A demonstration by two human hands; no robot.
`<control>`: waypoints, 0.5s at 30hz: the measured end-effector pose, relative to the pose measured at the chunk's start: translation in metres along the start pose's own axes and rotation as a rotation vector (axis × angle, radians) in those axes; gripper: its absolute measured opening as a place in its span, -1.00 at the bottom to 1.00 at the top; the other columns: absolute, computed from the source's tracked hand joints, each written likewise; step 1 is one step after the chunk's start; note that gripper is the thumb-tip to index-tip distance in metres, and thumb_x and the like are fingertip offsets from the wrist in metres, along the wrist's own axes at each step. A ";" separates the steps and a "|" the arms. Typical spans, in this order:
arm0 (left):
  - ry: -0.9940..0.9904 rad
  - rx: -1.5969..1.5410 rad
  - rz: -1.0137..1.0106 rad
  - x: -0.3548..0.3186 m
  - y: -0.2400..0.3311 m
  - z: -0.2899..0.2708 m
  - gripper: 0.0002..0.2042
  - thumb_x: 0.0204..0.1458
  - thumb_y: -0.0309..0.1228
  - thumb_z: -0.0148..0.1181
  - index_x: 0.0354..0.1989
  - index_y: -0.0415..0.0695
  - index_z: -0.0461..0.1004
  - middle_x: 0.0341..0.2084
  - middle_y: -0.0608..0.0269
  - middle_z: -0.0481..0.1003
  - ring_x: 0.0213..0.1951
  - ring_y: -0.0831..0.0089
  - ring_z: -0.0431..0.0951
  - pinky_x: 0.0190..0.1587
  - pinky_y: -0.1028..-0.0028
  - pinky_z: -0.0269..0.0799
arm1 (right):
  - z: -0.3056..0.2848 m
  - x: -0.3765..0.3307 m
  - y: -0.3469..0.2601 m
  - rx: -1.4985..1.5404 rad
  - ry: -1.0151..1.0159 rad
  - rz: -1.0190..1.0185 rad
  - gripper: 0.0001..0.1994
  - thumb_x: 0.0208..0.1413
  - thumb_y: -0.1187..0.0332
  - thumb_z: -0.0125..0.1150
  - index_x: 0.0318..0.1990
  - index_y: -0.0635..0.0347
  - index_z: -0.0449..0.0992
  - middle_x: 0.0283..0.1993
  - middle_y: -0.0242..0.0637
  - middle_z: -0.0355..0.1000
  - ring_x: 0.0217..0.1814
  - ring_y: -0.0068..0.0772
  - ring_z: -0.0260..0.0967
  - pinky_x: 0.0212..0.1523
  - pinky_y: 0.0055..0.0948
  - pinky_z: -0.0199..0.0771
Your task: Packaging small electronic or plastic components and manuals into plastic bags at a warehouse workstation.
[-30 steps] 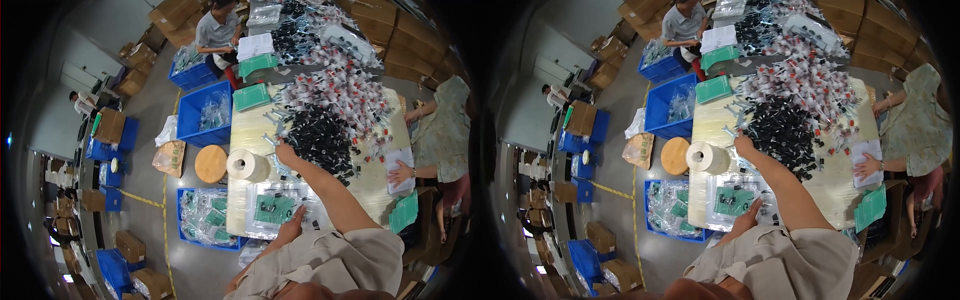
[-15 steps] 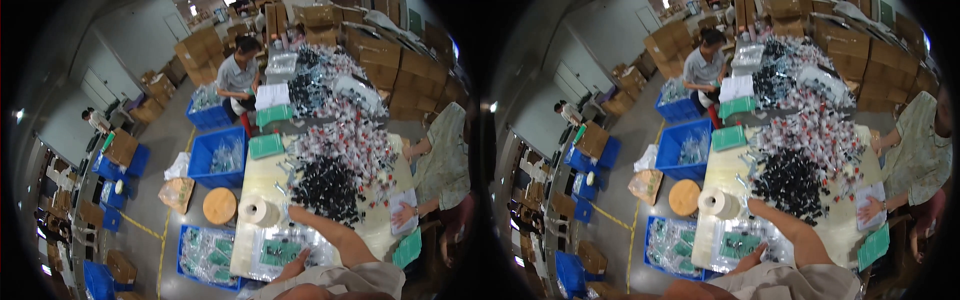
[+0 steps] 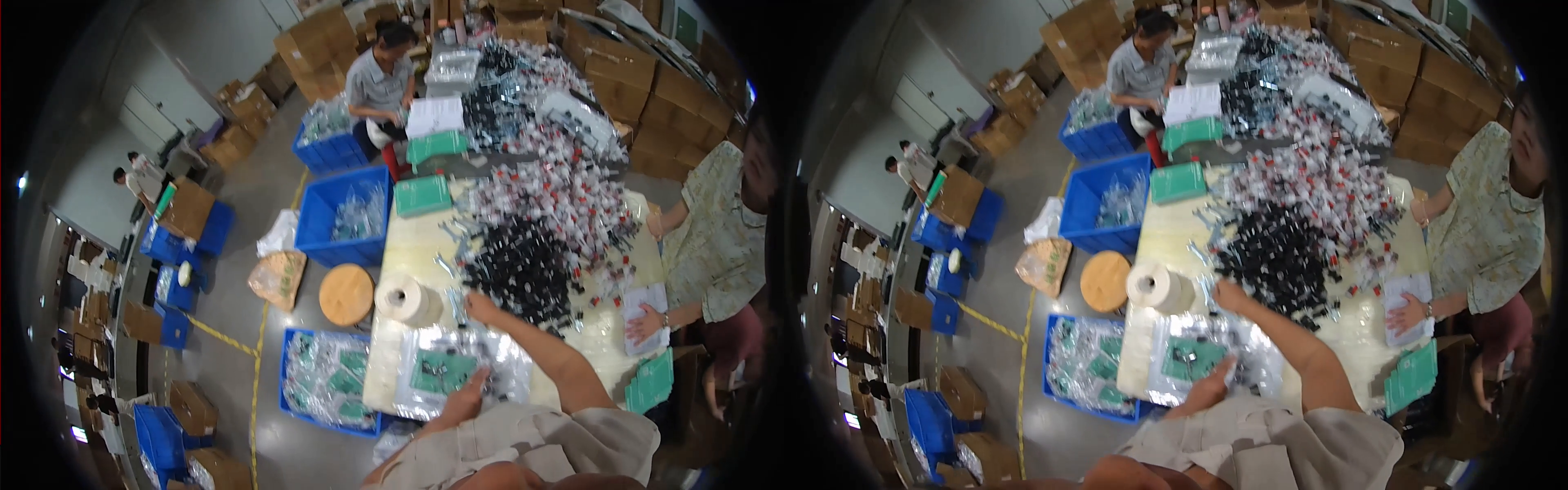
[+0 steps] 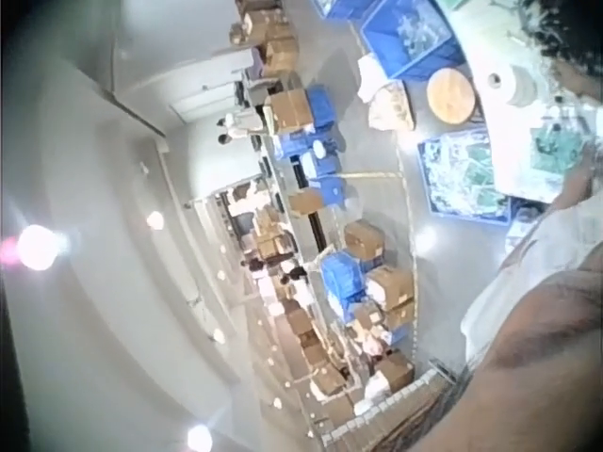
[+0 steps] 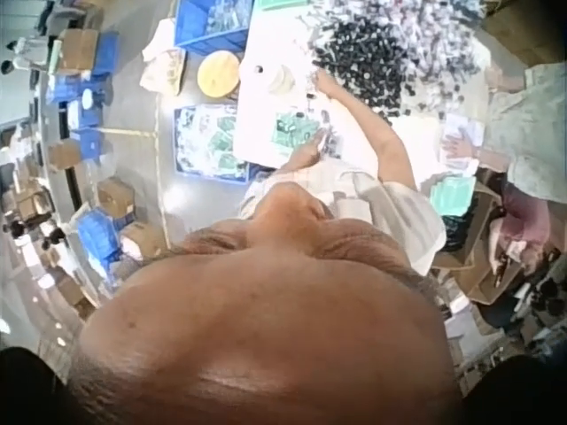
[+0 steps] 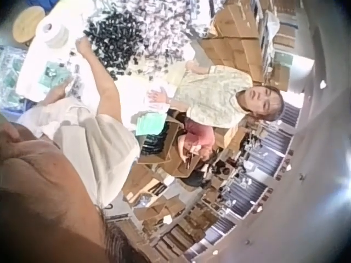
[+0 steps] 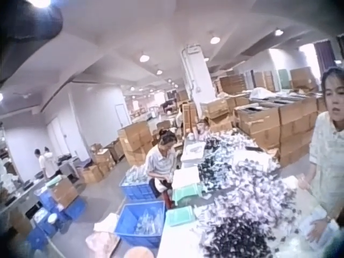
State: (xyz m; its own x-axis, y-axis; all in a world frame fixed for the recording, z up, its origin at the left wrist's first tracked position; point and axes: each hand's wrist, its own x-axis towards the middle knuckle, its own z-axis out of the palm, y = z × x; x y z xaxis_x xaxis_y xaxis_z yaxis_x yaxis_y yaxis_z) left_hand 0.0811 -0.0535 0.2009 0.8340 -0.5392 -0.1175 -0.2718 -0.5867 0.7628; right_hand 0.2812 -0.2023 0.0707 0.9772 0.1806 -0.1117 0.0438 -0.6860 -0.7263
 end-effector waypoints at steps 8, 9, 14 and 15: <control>-0.022 0.077 -0.114 0.020 0.008 -0.012 -0.32 -0.20 -0.62 -0.12 0.23 -0.12 -0.05 0.20 0.01 0.08 -0.28 -0.06 0.47 -0.39 0.17 0.43 | -0.153 -0.154 -0.050 0.890 -0.430 0.290 -0.89 0.08 0.45 -0.11 -0.31 0.25 0.35 -0.54 -0.39 0.33 -0.64 -0.68 0.18 -0.72 -0.68 0.12; -0.030 0.125 -0.114 0.019 0.011 -0.008 -0.32 -0.21 -0.62 -0.10 0.23 -0.14 -0.06 0.22 0.03 0.04 -0.30 -0.05 0.47 -0.41 0.17 0.43 | -0.159 -0.175 -0.050 0.798 -0.499 0.316 -0.86 0.09 0.46 -0.13 -0.25 0.28 0.35 -0.52 -0.38 0.35 -0.64 -0.69 0.18 -0.71 -0.69 0.13; -0.090 0.192 -0.020 0.021 0.033 0.006 -0.28 -0.23 -0.63 -0.08 0.25 -0.16 -0.10 0.25 0.07 -0.02 -0.34 -0.02 0.48 -0.45 0.18 0.42 | -0.119 -0.238 -0.038 0.838 -0.427 0.411 -0.72 0.10 0.48 -0.16 -0.02 0.31 0.28 -0.43 -0.33 0.39 -0.63 -0.68 0.20 -0.69 -0.68 0.17; -0.117 0.179 0.012 0.019 0.039 0.010 -0.26 -0.24 -0.63 -0.07 0.25 -0.15 -0.11 0.26 0.09 -0.05 -0.33 -0.02 0.48 -0.44 0.18 0.42 | -0.105 -0.239 -0.035 0.891 -0.424 0.415 -0.73 0.10 0.47 -0.15 -0.04 0.29 0.29 -0.43 -0.33 0.39 -0.62 -0.67 0.20 -0.68 -0.68 0.18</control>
State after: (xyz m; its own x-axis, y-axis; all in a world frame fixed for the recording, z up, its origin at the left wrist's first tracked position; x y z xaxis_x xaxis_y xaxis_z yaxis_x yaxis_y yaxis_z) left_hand 0.0818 -0.0924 0.2217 0.7716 -0.6072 -0.1897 -0.3715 -0.6722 0.6404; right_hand 0.0678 -0.2954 0.1941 0.7211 0.3993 -0.5661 -0.6107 -0.0195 -0.7916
